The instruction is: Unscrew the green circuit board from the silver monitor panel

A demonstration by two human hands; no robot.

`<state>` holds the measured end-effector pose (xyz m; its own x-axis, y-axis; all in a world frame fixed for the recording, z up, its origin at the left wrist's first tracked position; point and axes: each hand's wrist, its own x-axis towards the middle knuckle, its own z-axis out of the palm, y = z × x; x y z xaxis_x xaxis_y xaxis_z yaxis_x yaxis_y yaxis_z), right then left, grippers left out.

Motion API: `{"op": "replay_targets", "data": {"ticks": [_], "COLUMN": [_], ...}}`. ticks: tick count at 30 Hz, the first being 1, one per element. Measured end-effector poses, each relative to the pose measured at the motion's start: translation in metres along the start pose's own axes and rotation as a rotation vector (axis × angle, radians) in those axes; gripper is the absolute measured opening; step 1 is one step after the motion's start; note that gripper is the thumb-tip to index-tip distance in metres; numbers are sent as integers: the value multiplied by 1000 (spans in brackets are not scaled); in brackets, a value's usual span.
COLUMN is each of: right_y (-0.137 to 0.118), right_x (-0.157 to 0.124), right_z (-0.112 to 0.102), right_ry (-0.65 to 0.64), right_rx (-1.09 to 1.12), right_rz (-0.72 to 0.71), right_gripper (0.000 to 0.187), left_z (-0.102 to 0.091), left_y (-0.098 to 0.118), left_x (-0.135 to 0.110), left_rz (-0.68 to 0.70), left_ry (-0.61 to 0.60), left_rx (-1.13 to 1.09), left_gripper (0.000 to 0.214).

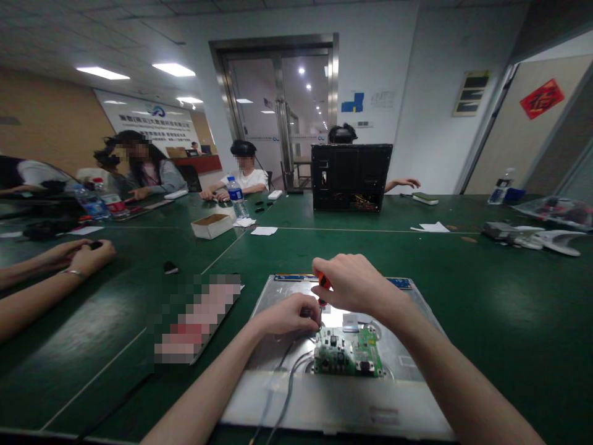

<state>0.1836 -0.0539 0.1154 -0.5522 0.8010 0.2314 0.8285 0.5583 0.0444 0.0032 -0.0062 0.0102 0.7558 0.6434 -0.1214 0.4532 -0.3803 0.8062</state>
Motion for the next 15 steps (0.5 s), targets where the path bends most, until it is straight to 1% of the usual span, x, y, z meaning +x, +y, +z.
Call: {"op": "replay_targets", "data": {"ticks": [3,15], "right_y": [0,0], "right_x": [0,0], "right_z": [2,3], "right_ry": [23,51], "right_rx": [8,19], "right_rz": [-18,-30], "right_gripper": [15,15], "left_z": [0,-1], "left_y": [-1,-3], "left_x": [1,1], "left_rz": [4,9], "left_ry": [-14,-20], "left_rx": [8,10], "left_gripper": [5,5]}}
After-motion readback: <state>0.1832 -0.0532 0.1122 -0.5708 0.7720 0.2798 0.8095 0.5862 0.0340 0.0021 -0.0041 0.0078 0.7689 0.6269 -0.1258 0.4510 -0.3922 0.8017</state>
